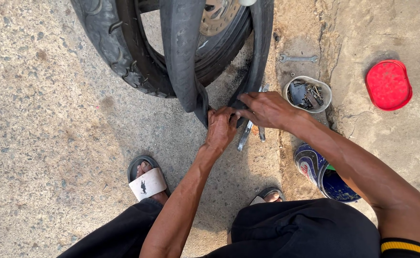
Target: The person kneels beside a motorcycle with its front wheel still mounted and pries the tire bead away from the rim by hand, working the tire edge loose around the wheel. They then pull the inner tube out from between the tire and rim and use pry bars to help work the tire off the rim.
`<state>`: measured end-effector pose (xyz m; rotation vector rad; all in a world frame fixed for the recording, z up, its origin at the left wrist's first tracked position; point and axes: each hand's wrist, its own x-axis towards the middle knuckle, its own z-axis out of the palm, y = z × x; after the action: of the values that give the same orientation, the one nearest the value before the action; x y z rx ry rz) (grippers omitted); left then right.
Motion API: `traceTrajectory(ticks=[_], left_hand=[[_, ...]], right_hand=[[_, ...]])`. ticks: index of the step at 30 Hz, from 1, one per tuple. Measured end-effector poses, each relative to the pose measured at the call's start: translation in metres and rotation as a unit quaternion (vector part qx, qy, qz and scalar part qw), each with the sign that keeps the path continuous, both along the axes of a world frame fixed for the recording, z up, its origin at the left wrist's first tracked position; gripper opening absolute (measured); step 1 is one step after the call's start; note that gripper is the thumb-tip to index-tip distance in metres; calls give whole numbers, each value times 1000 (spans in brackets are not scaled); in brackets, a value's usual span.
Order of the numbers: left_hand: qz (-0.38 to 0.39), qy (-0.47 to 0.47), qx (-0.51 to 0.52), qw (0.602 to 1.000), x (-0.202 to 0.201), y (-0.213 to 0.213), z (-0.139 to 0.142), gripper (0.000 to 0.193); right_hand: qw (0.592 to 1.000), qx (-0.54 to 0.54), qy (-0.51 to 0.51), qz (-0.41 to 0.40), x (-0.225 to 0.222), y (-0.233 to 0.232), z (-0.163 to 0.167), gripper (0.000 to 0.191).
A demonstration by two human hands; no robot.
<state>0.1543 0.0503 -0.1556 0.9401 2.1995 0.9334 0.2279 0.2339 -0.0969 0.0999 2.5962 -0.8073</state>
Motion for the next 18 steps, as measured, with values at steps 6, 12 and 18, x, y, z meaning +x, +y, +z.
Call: traceTrajectory(ticks=[6,12,18], left_hand=[[5,10,20,1000,1,2,0,13],[-1,2,6,1000,-1,1,2,13],[-2,14,27,1000,1,-1,-2,15]], right_hand=[[999,3,-47,5,1,5,-2,37],[997,61,-24,37,-1,2,0,42],[992,-2,114,46,5,2,-3,32]])
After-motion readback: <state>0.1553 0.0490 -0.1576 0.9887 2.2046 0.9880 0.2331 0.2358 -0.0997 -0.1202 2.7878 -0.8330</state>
